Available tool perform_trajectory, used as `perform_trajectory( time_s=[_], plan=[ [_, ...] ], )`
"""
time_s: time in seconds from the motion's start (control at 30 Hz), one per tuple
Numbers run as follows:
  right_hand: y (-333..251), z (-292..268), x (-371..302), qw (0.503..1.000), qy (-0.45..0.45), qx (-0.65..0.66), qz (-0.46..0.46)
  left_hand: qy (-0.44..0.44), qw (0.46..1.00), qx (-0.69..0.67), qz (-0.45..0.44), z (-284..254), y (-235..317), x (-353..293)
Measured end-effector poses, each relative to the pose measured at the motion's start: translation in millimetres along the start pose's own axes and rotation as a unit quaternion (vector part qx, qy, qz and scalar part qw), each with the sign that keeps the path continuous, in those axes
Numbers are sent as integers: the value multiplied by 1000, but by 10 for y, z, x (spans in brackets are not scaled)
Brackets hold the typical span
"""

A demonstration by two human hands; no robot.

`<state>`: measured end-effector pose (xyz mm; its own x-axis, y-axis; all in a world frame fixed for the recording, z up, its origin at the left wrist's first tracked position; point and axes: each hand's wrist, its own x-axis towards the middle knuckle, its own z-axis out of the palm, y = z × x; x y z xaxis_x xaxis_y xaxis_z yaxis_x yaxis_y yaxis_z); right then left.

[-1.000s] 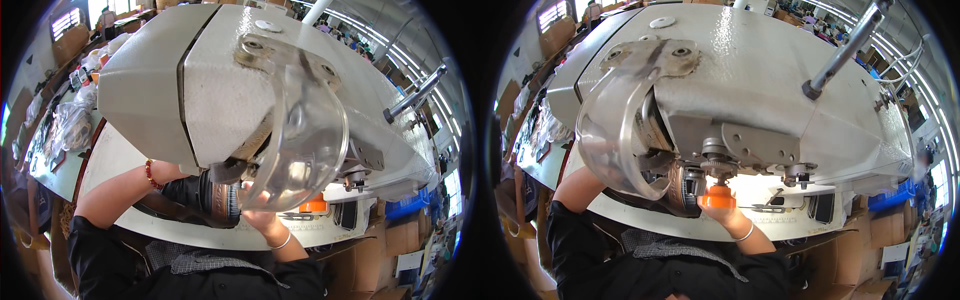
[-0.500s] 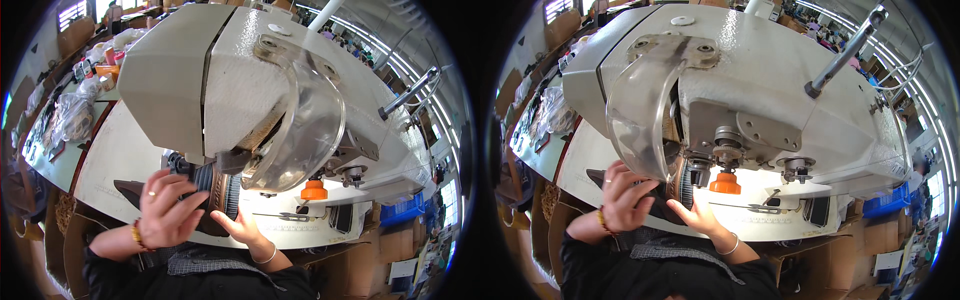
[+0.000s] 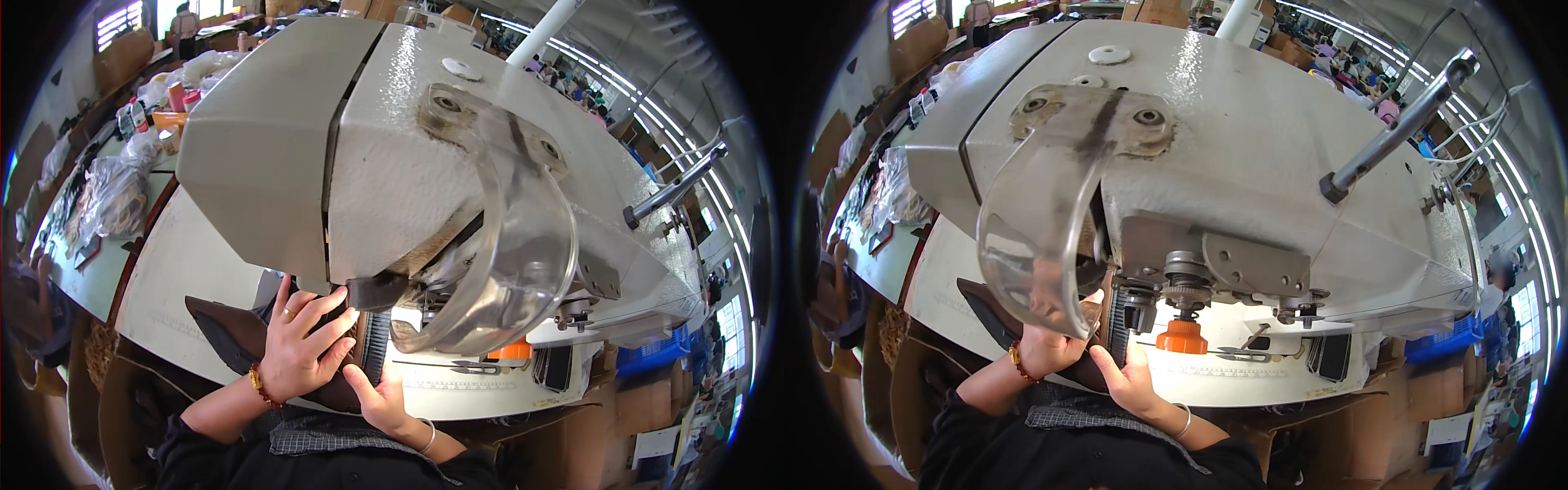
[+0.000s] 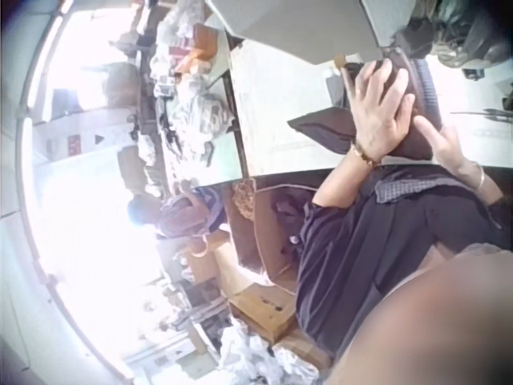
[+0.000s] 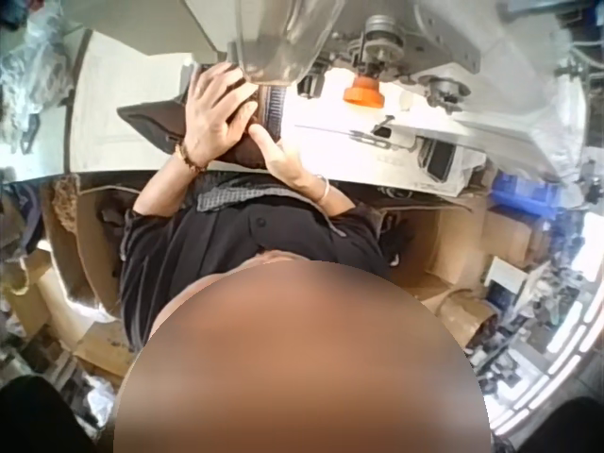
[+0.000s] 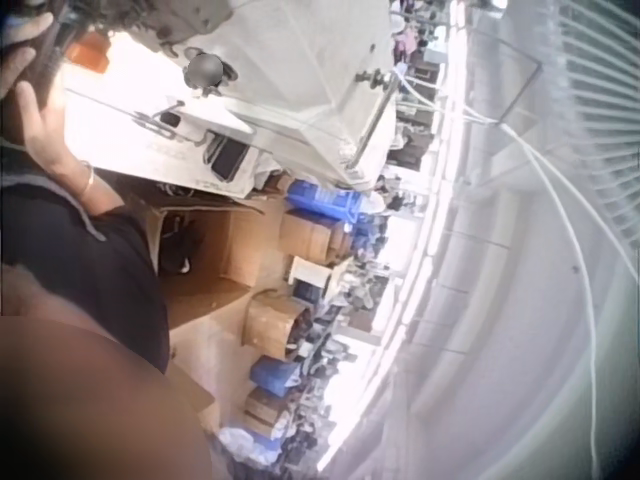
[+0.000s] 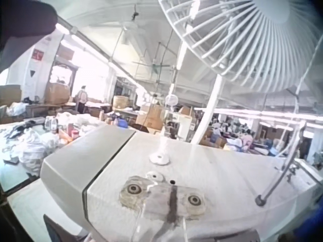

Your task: The person stitches a shoe upper on a sewing machine, trims excess thread with snips, and threads a bobbin on the machine. They then place the shoe upper into a box, pick up another shoe upper, and sew it on the sewing machine.

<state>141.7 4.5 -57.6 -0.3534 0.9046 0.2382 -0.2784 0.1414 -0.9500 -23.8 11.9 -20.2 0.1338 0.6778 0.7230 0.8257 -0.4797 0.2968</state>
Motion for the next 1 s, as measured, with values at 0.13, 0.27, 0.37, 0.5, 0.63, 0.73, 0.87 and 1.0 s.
perform_trajectory(
  time_s=[0.13, 0.27, 0.37, 0.5, 0.63, 0.73, 0.87, 1.0],
  plan=[
    [21, 4, 69, 1000, 15, -8, -10, 25, 999, -5, 19, -8, -34, 83],
    [72, -52, 75, 999, -51, -12, -7, -13, 999, -32, -5, -12, -59, 108],
    [126, -89, 38, 998, -56, 30, 30, -14, 998, -52, -14, 28, -65, 87],
    [224, -143, 45, 988, -57, 78, 121, -30, 995, -82, -44, 91, -127, 64],
    [345, -125, 115, 992, -44, 103, 58, -11, 996, -84, -39, 121, -179, 72],
    [353, -137, 88, 996, -39, 66, 39, 13, 997, -73, -28, 124, -162, 78],
    [335, -164, 0, 994, -79, -57, -50, 7, 998, -59, -28, 116, -145, 79],
    [405, -169, 16, 998, -67, -9, -17, 23, 996, -73, -48, 144, -173, 87]
  ],
)
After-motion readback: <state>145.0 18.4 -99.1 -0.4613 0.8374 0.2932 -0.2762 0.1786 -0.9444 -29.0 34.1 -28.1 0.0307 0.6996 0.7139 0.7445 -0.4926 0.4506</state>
